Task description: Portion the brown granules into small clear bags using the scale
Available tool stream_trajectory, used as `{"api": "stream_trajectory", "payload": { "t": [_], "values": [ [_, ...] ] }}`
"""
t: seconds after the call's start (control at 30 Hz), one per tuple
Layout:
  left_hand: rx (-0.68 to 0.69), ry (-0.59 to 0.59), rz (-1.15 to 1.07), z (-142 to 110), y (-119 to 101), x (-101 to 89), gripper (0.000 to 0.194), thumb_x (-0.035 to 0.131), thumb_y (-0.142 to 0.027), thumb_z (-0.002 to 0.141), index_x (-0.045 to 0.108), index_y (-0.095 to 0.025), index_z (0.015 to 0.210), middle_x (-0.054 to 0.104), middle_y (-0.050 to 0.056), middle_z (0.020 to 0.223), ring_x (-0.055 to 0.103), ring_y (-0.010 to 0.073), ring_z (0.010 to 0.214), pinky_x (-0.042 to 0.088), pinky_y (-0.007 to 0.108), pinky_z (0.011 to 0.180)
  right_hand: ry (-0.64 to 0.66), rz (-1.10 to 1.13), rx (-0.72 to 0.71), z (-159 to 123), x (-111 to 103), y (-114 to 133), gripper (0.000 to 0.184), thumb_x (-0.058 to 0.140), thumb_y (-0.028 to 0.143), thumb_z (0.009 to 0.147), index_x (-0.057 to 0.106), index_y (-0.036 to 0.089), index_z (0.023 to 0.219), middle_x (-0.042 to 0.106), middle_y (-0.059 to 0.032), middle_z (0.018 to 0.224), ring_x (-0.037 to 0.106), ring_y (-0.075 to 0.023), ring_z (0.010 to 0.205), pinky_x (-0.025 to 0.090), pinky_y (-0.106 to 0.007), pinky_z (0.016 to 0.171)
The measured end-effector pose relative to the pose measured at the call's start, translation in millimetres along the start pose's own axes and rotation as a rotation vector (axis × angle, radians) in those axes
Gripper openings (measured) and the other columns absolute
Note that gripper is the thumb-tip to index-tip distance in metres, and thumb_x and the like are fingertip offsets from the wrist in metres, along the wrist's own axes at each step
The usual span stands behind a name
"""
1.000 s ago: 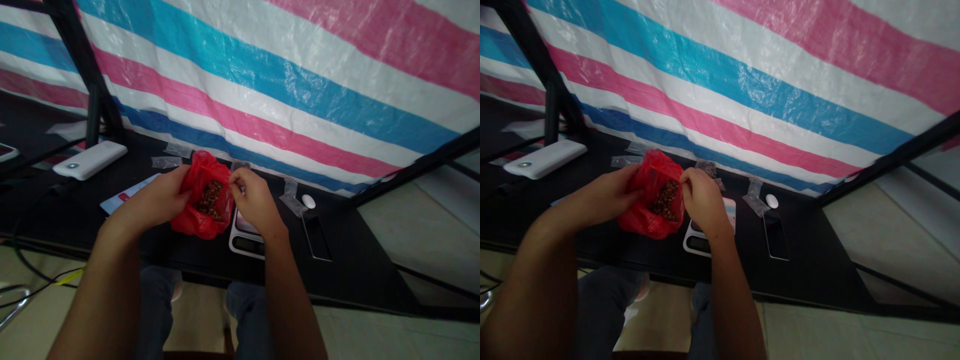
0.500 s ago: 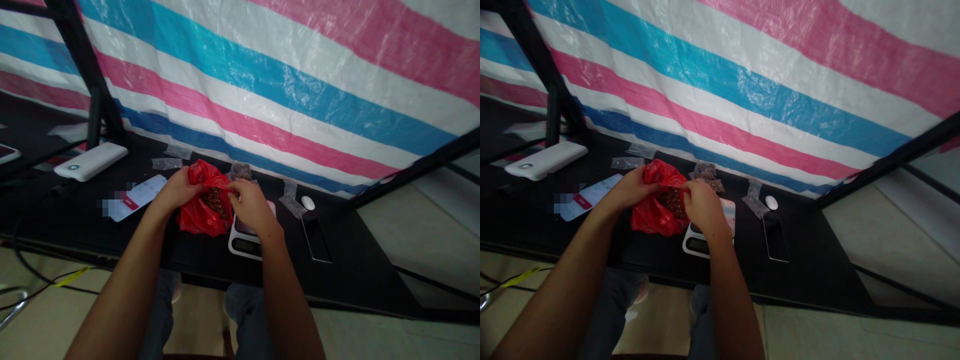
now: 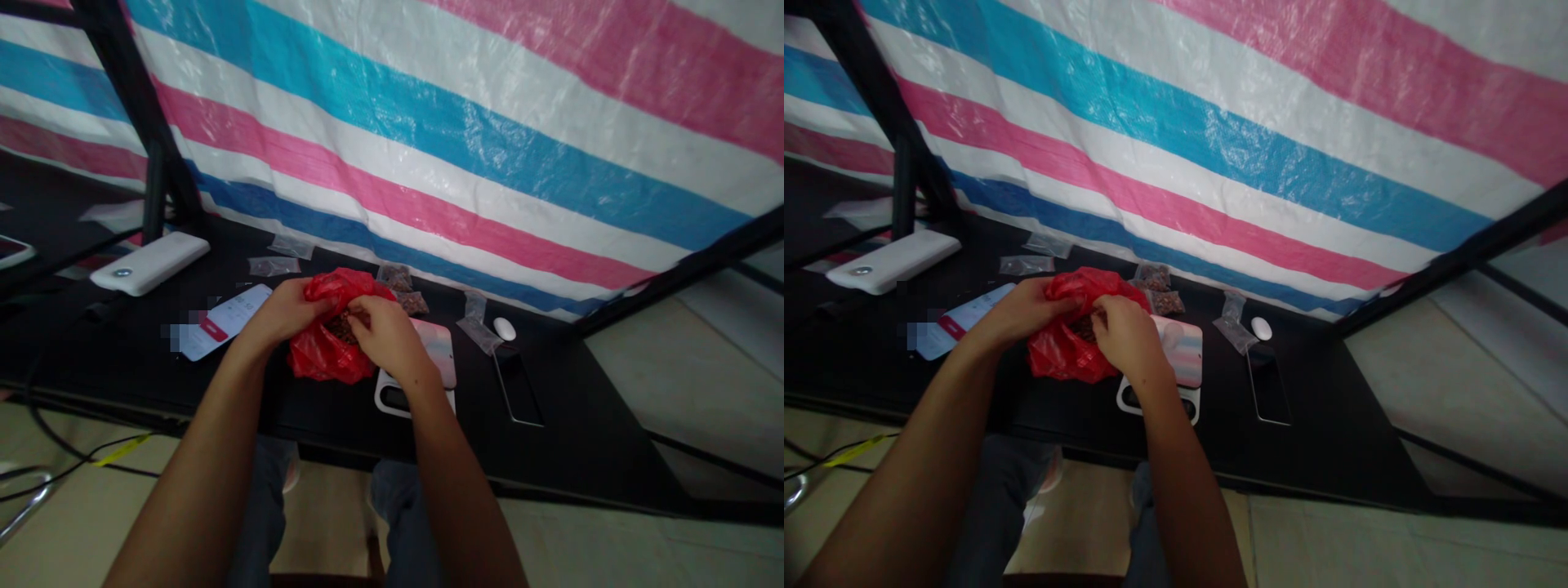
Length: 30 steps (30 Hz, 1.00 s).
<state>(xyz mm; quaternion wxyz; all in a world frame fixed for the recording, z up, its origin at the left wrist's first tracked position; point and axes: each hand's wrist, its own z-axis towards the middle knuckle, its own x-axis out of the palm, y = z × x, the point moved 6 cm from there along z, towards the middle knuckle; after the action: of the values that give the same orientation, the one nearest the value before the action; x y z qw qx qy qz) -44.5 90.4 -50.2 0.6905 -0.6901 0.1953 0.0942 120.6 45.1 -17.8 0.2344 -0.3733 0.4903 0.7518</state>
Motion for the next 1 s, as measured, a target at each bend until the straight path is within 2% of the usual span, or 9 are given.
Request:
{"api": "stream_trajectory", "payload": {
  "t": [0.1,0.2,0.33,0.47,0.57,0.73,0.8,0.87,1.0],
  "values": [
    [0.04,0.051,-0.038,1,-1,6.4,0.045,0.076,-0.05,0.075,0.08,-0.018,0.105,0.084,0.005,0.1,0.076,0.0269,0.092,0.059,0.032,0.081,0.024,-0.087,0.046,4,5,-7,0.025,0.059,0.009,0.097,0.073,0.015,0.117,0.078,-0.0145,0.122,0.071,-0.026,0.114,0.051,-0.039,0.104],
    [0.051,0.097,0.026,3,0,13.7,0.042,0.073,-0.051,0.078,0.08,-0.017,0.102,0.084,0.006,0.1,0.076,0.0297,0.095,0.06,0.036,0.086,0.084,-0.126,0.071,8,15,-8,0.029,0.06,0.009,0.095,0.071,0.011,0.122,0.076,-0.0183,0.125,0.07,-0.0276,0.116,0.051,-0.04,0.106],
    [0.109,0.013,0.126,7,-3,15.2,0.033,0.062,-0.043,0.084,0.079,-0.018,0.096,0.084,0.007,0.1,0.075,0.0308,0.097,0.058,0.04,0.095,0.154,-0.13,0.058,12,27,-6,0.025,0.064,0.011,0.094,0.072,0.013,0.118,0.077,-0.0172,0.123,0.071,-0.0278,0.114,0.052,-0.039,0.102],
    [0.153,-0.055,0.101,10,-3,16.6,0.033,0.054,-0.035,0.088,0.075,-0.015,0.104,0.082,0.011,0.112,0.074,0.0301,0.104,0.056,0.042,0.102,0.165,-0.115,0.005,11,26,-5,0.015,0.065,0.016,0.095,0.075,0.014,0.107,0.078,-0.0143,0.113,0.072,-0.0249,0.102,0.052,-0.036,0.095],
    [0.154,-0.058,0.091,8,-1,15.3,0.039,0.054,-0.03,0.088,0.07,-0.012,0.118,0.079,0.013,0.119,0.073,0.0296,0.108,0.056,0.044,0.105,0.15,-0.08,-0.056,9,20,-4,0.021,0.074,0.019,0.091,0.075,0.013,0.111,0.077,-0.0145,0.118,0.071,-0.0249,0.106,0.052,-0.036,0.096],
    [0.398,-0.249,0.356,-21,-42,-3.3,0.063,0.06,-0.017,0.081,0.057,-0.013,0.143,0.057,0.016,0.154,0.051,0.0313,0.146,0.038,0.045,0.126,0.242,-0.031,-0.052,6,24,-7,0.023,0.074,0.011,0.088,0.077,0.014,0.111,0.079,-0.0147,0.12,0.072,-0.0243,0.106,0.052,-0.035,0.097],
    [0.535,-0.21,0.392,-36,-67,0.1,0.051,0.053,-0.014,0.086,0.062,-0.017,0.136,0.063,0.012,0.145,0.056,0.0277,0.14,0.043,0.041,0.121,0.258,-0.003,-0.061,5,26,-6,0.022,0.071,0.007,0.089,0.079,0.016,0.107,0.08,-0.0128,0.116,0.074,-0.0234,0.104,0.053,-0.034,0.095],
    [0.548,-0.083,0.395,-43,-78,10.4,0.033,0.052,-0.016,0.09,0.068,-0.021,0.118,0.072,0.008,0.125,0.067,0.0249,0.12,0.051,0.037,0.109,0.261,0.003,-0.051,6,28,-7,0.024,0.068,0.004,0.088,0.08,0.017,0.105,0.081,-0.0122,0.112,0.074,-0.0233,0.101,0.053,-0.033,0.092],
    [0.395,0.113,0.477,-40,-58,25.6,0.022,0.049,-0.013,0.089,0.067,-0.022,0.098,0.076,0.007,0.102,0.072,0.0228,0.093,0.055,0.033,0.084,0.259,-0.06,0.017,5,29,-15,0.021,0.07,0.005,0.088,0.08,0.016,0.103,0.081,-0.0126,0.109,0.074,-0.023,0.097,0.053,-0.031,0.087]
  ]
}}
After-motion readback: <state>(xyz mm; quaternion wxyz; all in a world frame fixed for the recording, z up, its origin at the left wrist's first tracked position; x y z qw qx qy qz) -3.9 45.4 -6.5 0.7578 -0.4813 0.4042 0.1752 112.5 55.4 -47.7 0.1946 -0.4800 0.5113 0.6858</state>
